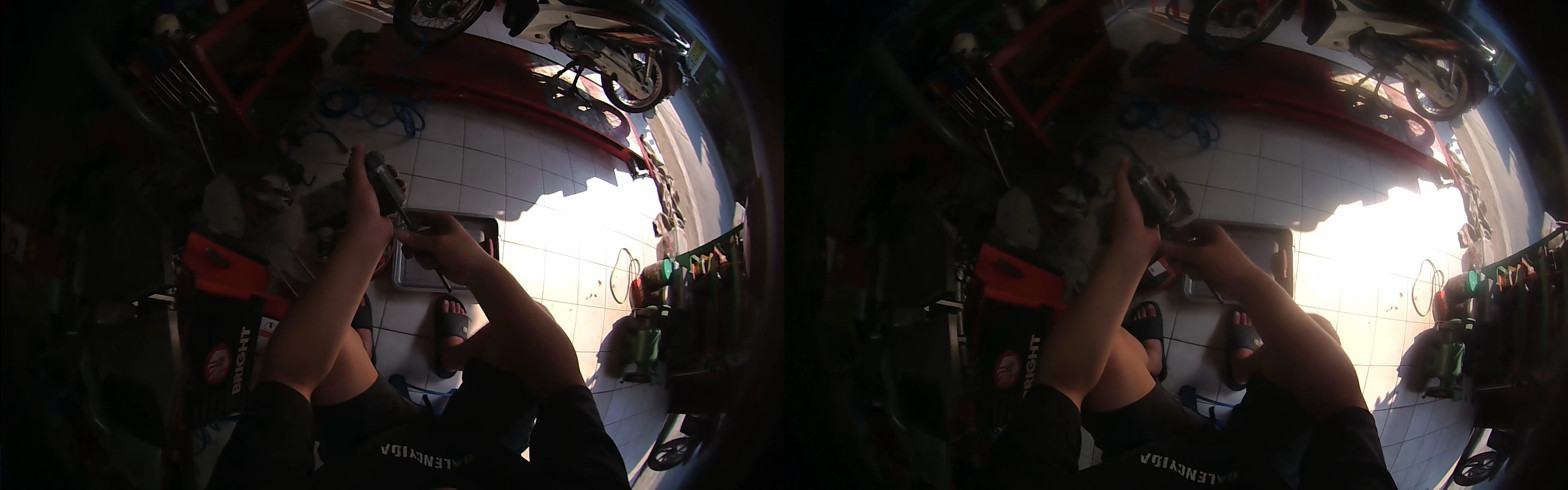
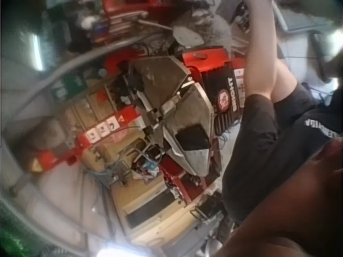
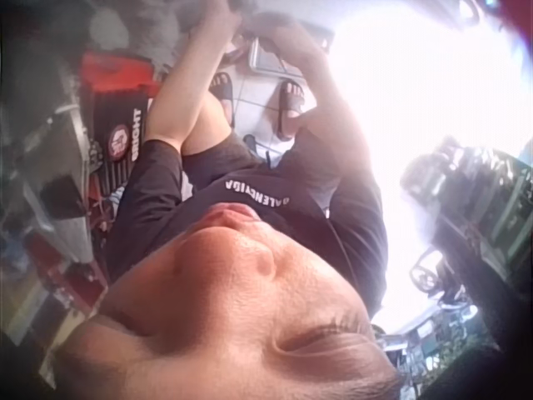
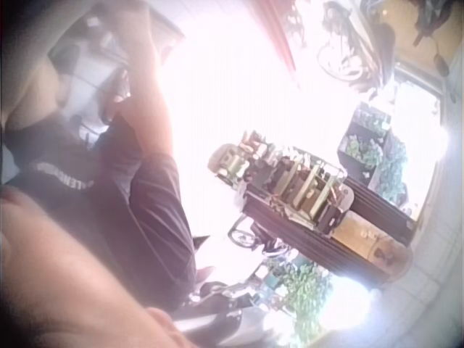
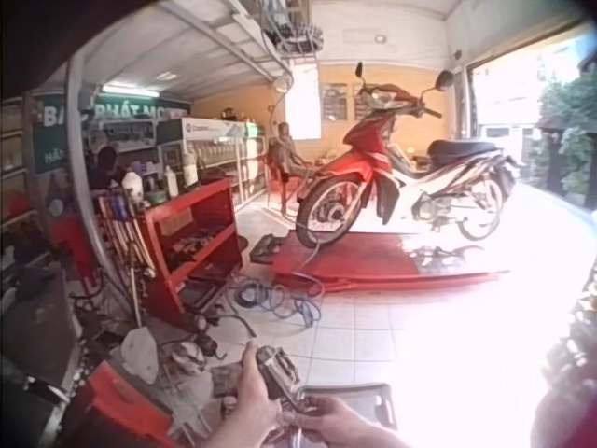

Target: The person sits on the floor and uses a screwdriver to work on a small mechanical part held in their left hand. They place the part on a metal tray, continue using the screwdriver, and then pick it up again to continue the task.

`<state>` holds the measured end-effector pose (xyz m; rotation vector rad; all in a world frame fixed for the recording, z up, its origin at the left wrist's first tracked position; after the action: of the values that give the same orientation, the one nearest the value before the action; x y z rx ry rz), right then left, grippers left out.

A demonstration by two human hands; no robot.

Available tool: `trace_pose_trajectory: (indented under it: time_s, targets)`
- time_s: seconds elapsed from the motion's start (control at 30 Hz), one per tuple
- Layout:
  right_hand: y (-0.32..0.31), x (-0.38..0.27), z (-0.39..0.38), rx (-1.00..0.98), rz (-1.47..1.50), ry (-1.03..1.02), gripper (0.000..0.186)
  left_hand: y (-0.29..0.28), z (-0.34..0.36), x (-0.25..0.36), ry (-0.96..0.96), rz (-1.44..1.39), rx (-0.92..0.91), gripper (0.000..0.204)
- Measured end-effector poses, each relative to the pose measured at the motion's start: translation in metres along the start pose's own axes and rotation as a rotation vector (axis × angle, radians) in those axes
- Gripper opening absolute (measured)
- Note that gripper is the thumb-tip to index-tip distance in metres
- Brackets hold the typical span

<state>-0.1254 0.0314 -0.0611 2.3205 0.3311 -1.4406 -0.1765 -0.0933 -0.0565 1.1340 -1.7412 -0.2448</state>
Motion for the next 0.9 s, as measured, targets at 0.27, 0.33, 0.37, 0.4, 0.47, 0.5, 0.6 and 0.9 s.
trace_pose_trajectory:
  time_s: [0.27, 0.33, 0.37, 0.4, 0.47, 0.5, 0.6, 0.9]
  targets:
    - [-0.007, 0.003, 0.006, 0.065, 0.196, 0.018, 0.034, 0.004, 0.001, 0.007, 0.037, -0.004, -0.057, 0.046]
    - [-0.005, -0.005, 0.001, 0.046, 0.041, -0.055, 0.033, 0.004, -0.001, 0.009, 0.035, 0.007, -0.046, 0.046]
    - [-0.003, -0.008, -0.001, 0.036, -0.035, -0.090, 0.033, 0.004, -0.002, 0.009, 0.028, 0.009, -0.041, 0.045]
    - [0.000, -0.006, 0.000, 0.011, -0.030, -0.081, 0.034, 0.003, -0.003, 0.008, 0.021, 0.010, -0.036, 0.045]
    - [0.004, -0.004, 0.000, -0.030, -0.021, -0.068, 0.034, 0.006, -0.006, 0.005, 0.012, 0.017, -0.079, 0.045]
    - [0.003, -0.001, 0.001, -0.006, 0.036, -0.031, 0.033, 0.008, -0.007, 0.004, 0.007, 0.020, -0.100, 0.045]
    - [0.005, 0.001, 0.001, 0.044, 0.163, 0.013, 0.031, 0.005, -0.008, 0.004, 0.009, 0.016, -0.088, 0.044]
    - [0.004, -0.011, 0.004, 0.027, -0.132, -0.189, 0.030, 0.002, -0.005, 0.008, 0.023, 0.005, -0.078, 0.042]
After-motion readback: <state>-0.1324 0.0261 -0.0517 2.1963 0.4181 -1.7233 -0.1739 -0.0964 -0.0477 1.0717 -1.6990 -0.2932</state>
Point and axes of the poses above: each hand's wrist, its own z-axis towards the middle knuckle, its own y-axis out of the palm, x = y × z, the point moved 10 cm from there along z, towards the middle knuckle, and after that the axes turned 9 degrees about x, right-handed, at the moved point
